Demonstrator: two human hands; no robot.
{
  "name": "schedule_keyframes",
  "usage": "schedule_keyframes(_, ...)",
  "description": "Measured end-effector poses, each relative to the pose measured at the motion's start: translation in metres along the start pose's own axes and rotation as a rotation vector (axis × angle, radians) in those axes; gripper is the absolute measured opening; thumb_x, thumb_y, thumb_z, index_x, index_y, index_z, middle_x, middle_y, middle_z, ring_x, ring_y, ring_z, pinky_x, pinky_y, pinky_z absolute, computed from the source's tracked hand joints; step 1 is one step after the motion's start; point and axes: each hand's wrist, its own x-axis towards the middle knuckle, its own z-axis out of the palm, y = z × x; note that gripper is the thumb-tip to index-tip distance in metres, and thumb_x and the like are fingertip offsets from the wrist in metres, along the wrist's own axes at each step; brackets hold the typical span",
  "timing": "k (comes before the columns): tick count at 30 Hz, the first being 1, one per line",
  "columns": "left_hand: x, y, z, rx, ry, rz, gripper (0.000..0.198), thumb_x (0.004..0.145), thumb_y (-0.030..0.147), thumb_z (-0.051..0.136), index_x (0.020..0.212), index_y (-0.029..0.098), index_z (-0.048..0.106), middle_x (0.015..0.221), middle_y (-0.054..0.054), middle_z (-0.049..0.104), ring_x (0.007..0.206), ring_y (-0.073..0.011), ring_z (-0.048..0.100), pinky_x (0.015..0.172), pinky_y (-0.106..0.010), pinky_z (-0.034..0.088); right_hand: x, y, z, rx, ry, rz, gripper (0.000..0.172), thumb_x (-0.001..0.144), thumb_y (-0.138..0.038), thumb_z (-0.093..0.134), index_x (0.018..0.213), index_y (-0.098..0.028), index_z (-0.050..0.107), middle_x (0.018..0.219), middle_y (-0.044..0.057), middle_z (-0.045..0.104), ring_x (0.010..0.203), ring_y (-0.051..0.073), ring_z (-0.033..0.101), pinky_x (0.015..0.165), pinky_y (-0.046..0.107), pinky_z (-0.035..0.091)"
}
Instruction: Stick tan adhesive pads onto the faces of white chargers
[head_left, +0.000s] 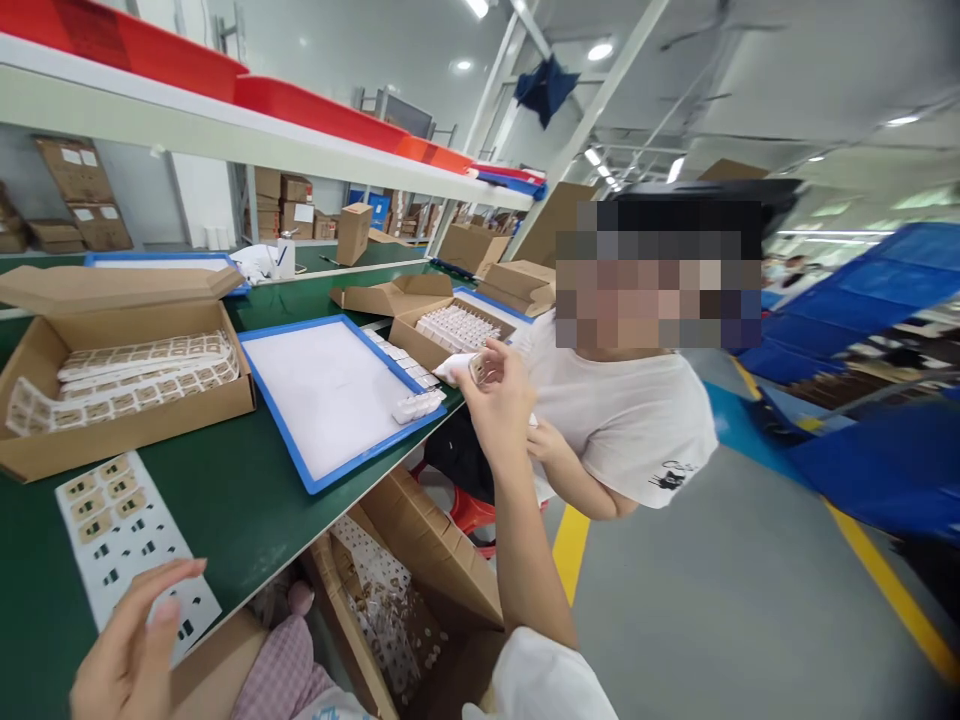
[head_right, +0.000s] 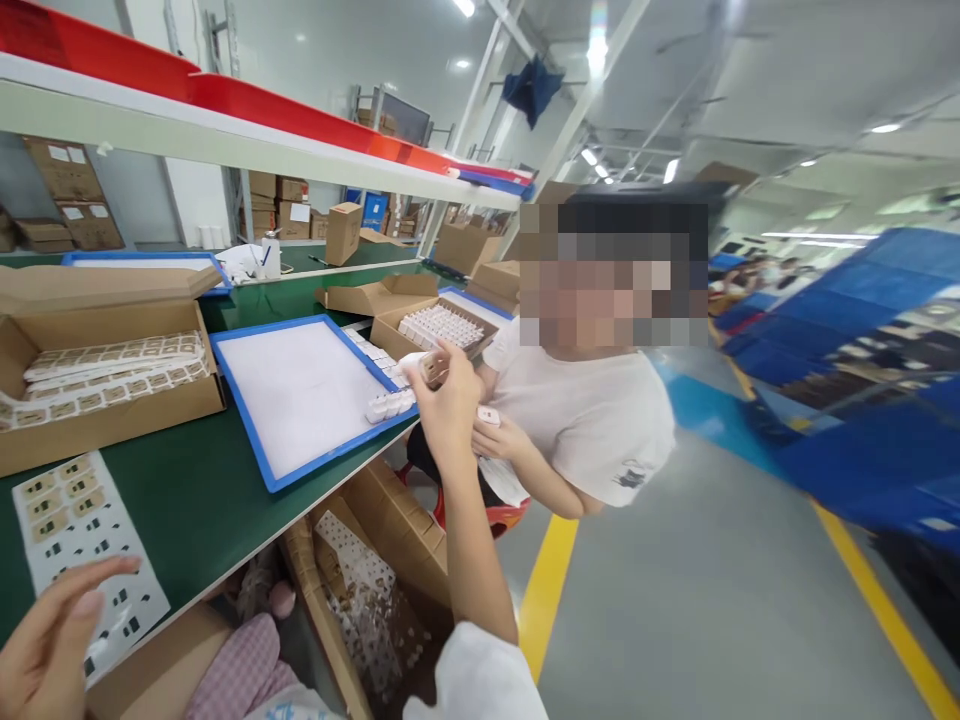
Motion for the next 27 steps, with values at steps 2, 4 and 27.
schedule_keyframes(2,0.000,0.028,0.010,-0.007,-0.092,0.042,0.021,0.100,0.040,0.054,0.112,0.028,0.066,0.119,-0.004,0.069,0.117,-0.0290,0.064,0.103,-0.045,0.050,-0.037,-0.041,-0.012,0.237,-0.162,-0.217,0.058,0.084,-0.037,0.078,0.136,-0.024,0.055,0.110,0.007,0.072,0.096,0.024,0.068,0.090,0.040,0.056)
schedule_keyframes(4,0.000,0.054,0.018,0.019,-0.174,0.197,0.034,0.095,0.037,0.064,0.127,0.030,0.058,0.126,-0.006,0.064,0.115,-0.0263,0.064,0.102,-0.044,0.051,-0.076,-0.083,-0.025,0.461,-0.361,-0.400,0.061,0.086,-0.038,0.081,0.139,-0.030,0.052,0.113,0.005,0.072,0.098,0.022,0.070,0.087,0.036,0.058)
schedule_keyframes(27,-0.039,0.058,-0.026,-0.413,-0.148,0.232,0.049,0.092,0.028,0.067,0.137,0.029,0.049,0.108,-0.004,0.064,0.088,-0.0193,0.062,0.077,-0.031,0.055,-0.218,-0.203,-0.032,1.164,-0.447,-0.400,0.025,0.093,-0.025,0.071,0.116,-0.028,0.060,0.104,0.008,0.076,0.084,0.024,0.071,0.066,0.042,0.061)
